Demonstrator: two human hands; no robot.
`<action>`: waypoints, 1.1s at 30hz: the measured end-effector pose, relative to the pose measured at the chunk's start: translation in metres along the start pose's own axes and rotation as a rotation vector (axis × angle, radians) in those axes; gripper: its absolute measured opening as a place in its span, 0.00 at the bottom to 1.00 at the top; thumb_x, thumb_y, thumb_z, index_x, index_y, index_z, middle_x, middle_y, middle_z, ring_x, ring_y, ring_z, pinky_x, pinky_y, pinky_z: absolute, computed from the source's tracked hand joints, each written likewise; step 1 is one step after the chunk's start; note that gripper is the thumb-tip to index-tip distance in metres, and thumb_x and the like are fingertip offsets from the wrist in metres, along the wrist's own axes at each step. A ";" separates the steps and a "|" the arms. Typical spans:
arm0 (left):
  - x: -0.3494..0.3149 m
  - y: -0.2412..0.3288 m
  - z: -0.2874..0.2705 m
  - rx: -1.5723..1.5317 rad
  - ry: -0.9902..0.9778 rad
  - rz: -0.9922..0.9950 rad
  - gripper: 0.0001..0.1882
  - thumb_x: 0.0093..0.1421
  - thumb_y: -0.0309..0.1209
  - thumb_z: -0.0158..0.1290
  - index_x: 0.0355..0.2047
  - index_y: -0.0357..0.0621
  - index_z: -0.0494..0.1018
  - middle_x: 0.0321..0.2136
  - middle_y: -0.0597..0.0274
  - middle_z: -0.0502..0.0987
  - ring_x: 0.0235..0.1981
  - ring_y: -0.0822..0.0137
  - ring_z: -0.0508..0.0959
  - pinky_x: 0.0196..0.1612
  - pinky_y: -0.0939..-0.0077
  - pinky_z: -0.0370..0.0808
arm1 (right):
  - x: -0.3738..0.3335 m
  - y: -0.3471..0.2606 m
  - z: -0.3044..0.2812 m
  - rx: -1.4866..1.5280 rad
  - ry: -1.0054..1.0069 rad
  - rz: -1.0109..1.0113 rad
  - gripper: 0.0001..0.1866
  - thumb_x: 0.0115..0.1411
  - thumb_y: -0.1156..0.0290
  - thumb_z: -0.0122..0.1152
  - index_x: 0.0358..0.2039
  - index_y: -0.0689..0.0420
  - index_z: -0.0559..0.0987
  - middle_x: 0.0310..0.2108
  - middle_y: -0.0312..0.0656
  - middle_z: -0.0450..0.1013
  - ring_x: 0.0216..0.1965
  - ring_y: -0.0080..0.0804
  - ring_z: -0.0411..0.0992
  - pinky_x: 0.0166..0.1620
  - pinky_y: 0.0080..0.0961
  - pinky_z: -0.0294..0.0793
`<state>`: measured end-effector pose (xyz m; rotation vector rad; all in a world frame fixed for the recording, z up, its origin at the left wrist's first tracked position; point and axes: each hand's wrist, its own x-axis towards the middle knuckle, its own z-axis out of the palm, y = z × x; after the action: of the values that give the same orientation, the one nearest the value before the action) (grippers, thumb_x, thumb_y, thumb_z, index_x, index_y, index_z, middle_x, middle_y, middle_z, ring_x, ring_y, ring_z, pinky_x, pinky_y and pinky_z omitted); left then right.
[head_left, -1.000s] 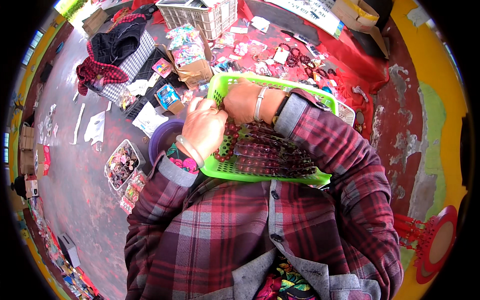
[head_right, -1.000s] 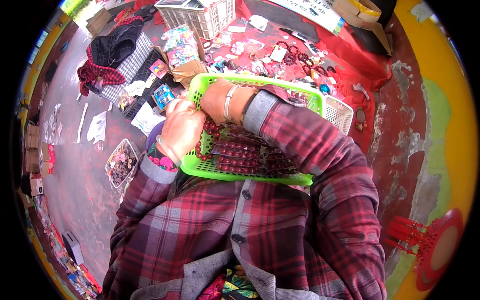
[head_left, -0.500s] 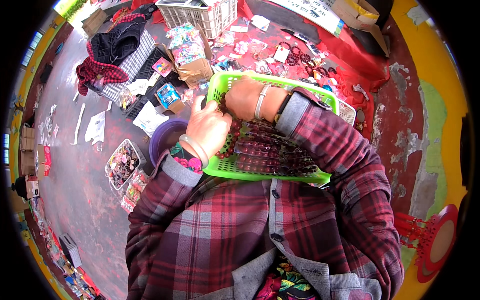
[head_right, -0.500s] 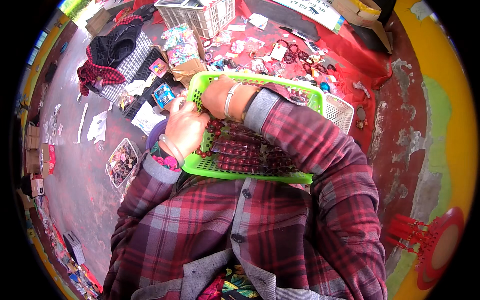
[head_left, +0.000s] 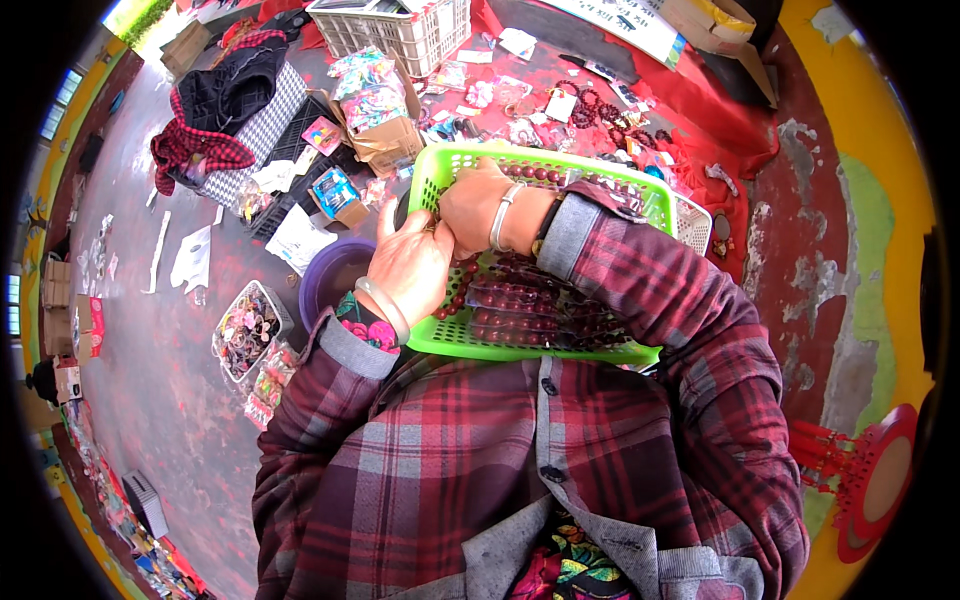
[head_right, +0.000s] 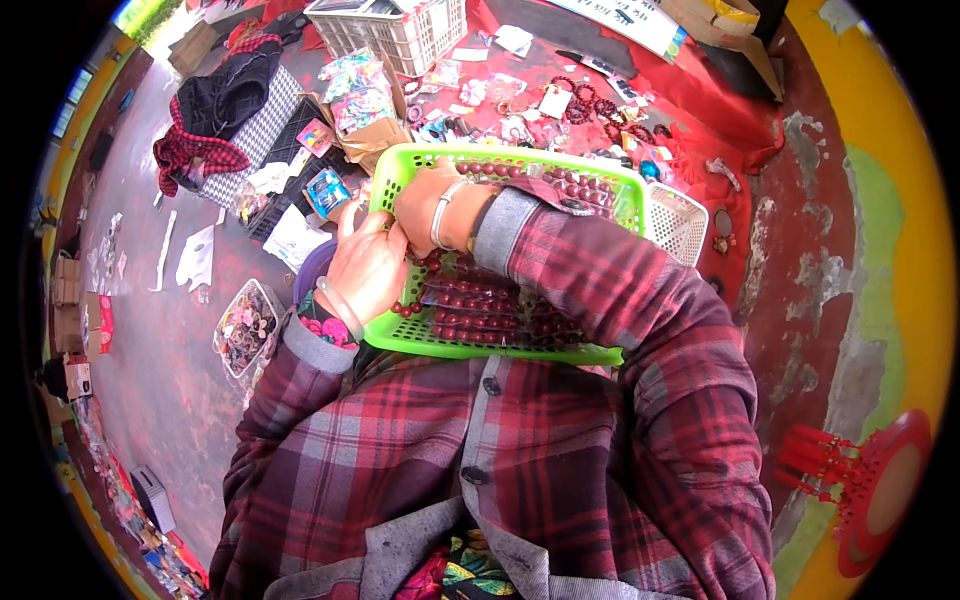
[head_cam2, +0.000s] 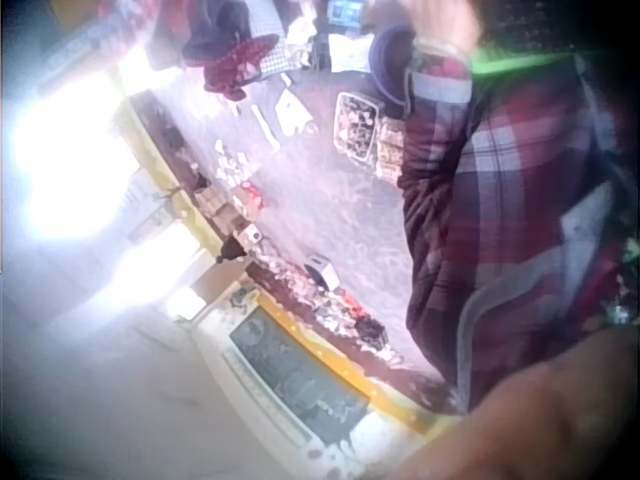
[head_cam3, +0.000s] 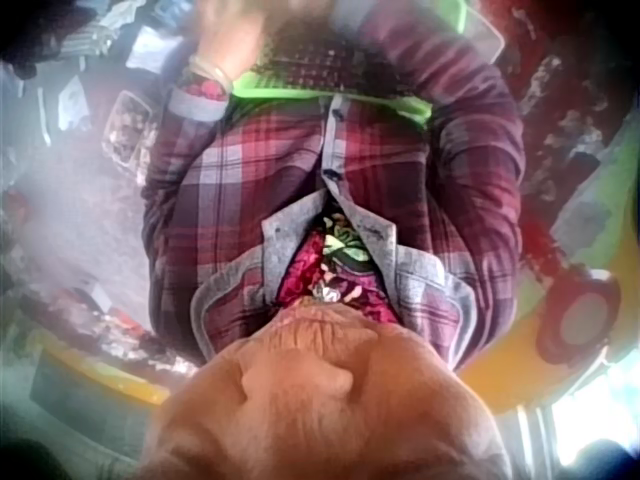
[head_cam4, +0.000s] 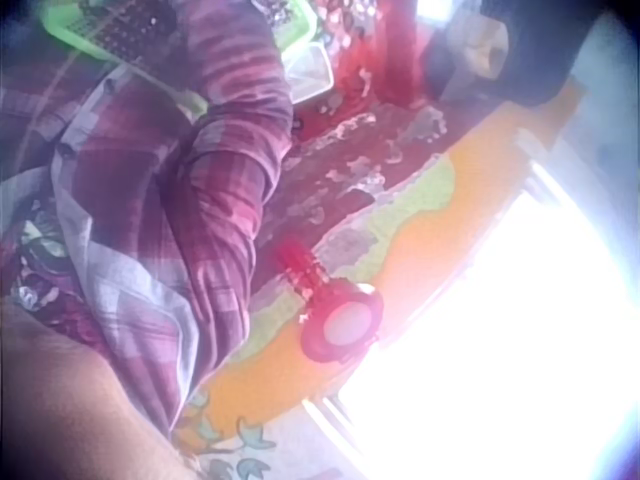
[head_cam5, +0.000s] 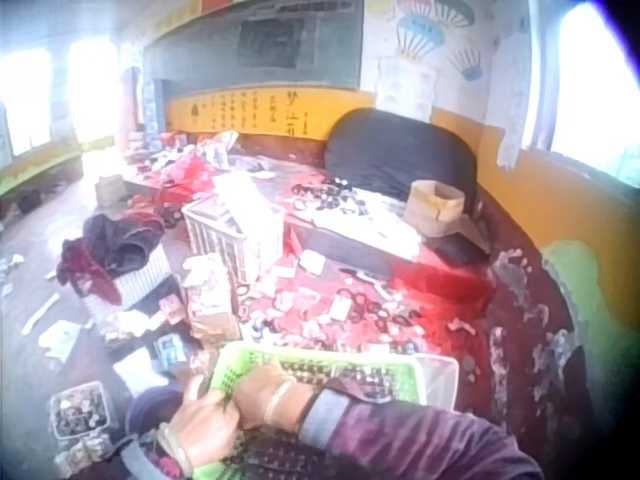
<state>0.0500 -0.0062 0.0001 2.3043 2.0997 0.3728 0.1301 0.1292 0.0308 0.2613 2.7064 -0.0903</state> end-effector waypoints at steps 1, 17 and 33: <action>0.000 0.000 0.000 -0.016 0.016 0.001 0.13 0.45 0.22 0.49 0.35 0.35 0.69 0.24 0.56 0.76 0.43 0.57 0.72 0.59 0.42 0.49 | 0.001 0.000 0.001 0.015 0.009 0.006 0.19 0.42 0.51 0.65 0.27 0.52 0.83 0.27 0.41 0.78 0.36 0.42 0.75 0.43 0.42 0.65; -0.017 0.016 -0.030 0.014 -0.183 0.057 0.02 0.40 0.26 0.54 0.17 0.44 0.76 0.23 0.63 0.75 0.43 0.61 0.72 0.61 0.40 0.47 | 0.000 0.002 0.007 -0.030 0.098 -0.072 0.09 0.48 0.67 0.58 0.27 0.54 0.82 0.27 0.43 0.78 0.31 0.41 0.76 0.42 0.52 0.67; -0.028 0.009 -0.033 -0.066 -0.191 0.139 0.08 0.50 0.36 0.57 0.24 0.45 0.78 0.25 0.64 0.77 0.49 0.60 0.69 0.61 0.37 0.41 | -0.069 0.032 -0.003 0.186 0.467 -0.129 0.09 0.52 0.64 0.56 0.23 0.54 0.78 0.22 0.41 0.73 0.32 0.41 0.72 0.40 0.39 0.67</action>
<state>0.0509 -0.0394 0.0289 2.3499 1.8209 0.2087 0.1969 0.1490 0.0608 0.1782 3.1828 -0.3619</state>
